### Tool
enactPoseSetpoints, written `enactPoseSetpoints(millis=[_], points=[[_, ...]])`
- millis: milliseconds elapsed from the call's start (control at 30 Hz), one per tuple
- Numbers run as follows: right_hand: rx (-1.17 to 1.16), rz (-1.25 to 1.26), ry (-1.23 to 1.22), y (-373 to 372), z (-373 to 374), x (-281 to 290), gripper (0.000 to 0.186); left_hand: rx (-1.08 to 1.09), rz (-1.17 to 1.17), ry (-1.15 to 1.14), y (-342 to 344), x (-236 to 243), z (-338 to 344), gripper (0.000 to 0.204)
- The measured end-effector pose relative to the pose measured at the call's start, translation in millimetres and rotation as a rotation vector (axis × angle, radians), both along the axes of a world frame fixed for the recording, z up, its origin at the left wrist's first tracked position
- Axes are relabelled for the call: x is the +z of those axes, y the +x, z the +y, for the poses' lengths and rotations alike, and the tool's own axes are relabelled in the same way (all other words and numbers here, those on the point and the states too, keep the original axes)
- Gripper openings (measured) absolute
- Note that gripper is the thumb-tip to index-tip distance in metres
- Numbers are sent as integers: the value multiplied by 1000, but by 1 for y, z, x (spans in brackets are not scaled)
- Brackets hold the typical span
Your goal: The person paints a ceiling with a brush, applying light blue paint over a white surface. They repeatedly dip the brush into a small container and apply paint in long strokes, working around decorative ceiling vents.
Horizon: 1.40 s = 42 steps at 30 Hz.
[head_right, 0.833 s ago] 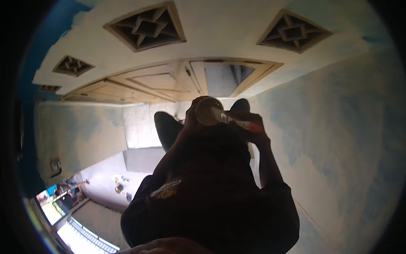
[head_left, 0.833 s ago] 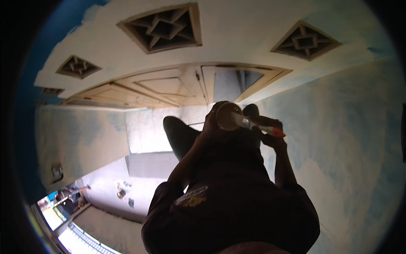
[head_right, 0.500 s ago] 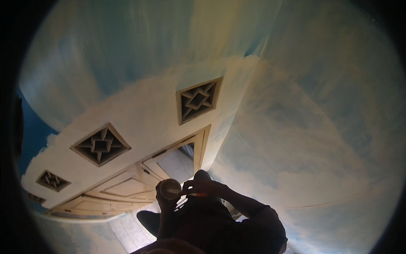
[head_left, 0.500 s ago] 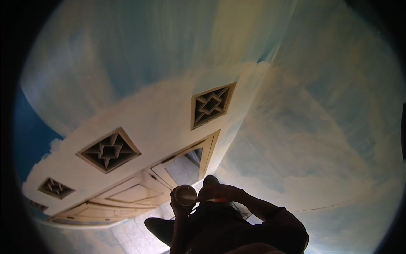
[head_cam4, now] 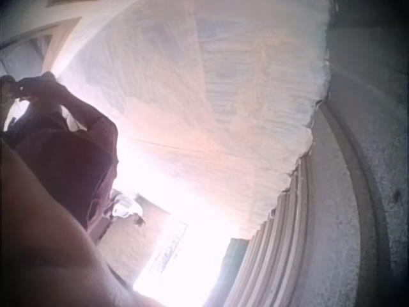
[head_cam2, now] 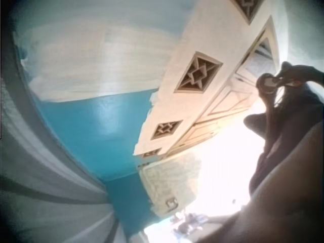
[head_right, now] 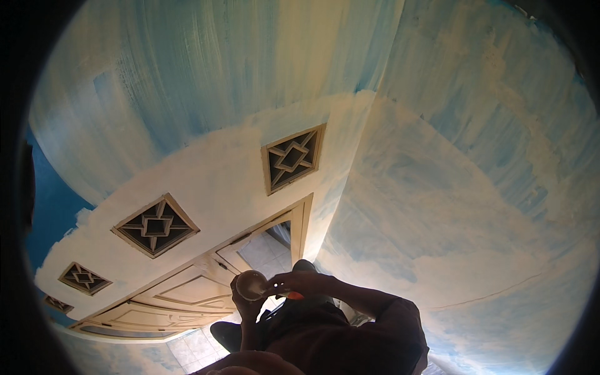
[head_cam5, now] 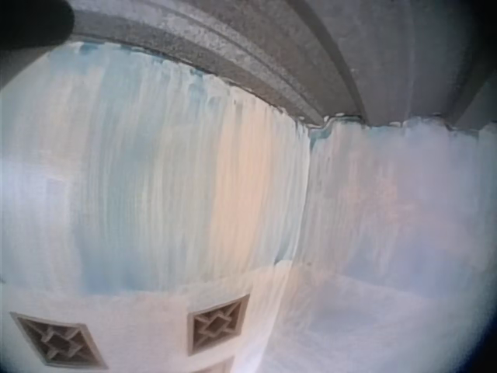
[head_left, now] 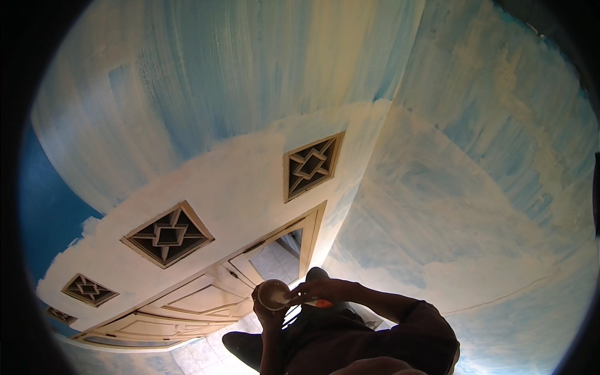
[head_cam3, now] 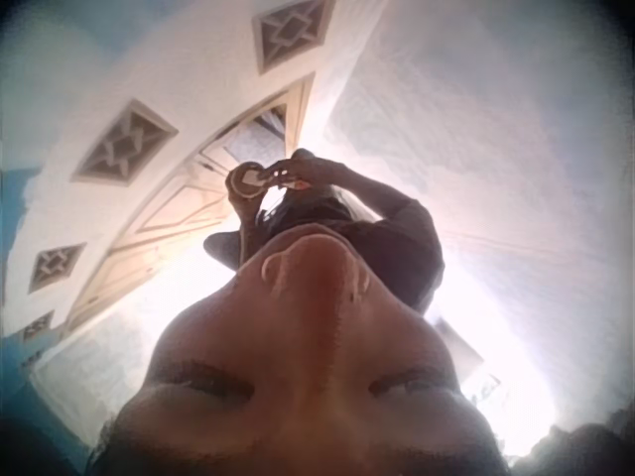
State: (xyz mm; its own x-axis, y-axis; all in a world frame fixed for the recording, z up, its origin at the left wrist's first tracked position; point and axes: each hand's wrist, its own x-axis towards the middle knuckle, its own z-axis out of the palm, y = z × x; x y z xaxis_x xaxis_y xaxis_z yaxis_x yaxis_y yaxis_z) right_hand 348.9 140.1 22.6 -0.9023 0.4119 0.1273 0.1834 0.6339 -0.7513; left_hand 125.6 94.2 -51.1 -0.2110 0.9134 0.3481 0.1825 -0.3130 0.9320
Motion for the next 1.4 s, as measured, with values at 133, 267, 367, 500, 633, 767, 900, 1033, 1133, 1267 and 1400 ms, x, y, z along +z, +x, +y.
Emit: enactPoseSetpoints(millis=[133,267,367,500,633,767,900,1033,1133,1267,1400], points=[[-48,-18,-129,-3,-3,-10,51,-7,11,30,-2,5,1,76],[66,-148,166,-5,-4,-3,55,-11,90,57,-3,10,2,75],[22,63,159,-3,0,5,63,-5,43,54,0,11,3,75],[92,-64,174,1,1,-2,59,-16,-14,52,1,7,0,76],[108,57,41,-1,-2,-1,57,7,41,34,-1,8,0,75],[-84,114,-161,0,-6,-5,54,-14,39,68,2,16,2,69],[66,81,39,1,-5,2,54,-51,75,103,0,9,2,64],[61,42,42,2,-4,-6,54,-39,75,70,2,11,2,65],[11,100,-21,2,-3,-6,55,-43,120,63,1,14,2,68],[107,-50,33,4,-4,6,58,-49,60,52,0,7,1,69],[35,198,21,3,-4,8,62,-38,28,49,3,11,3,75]])
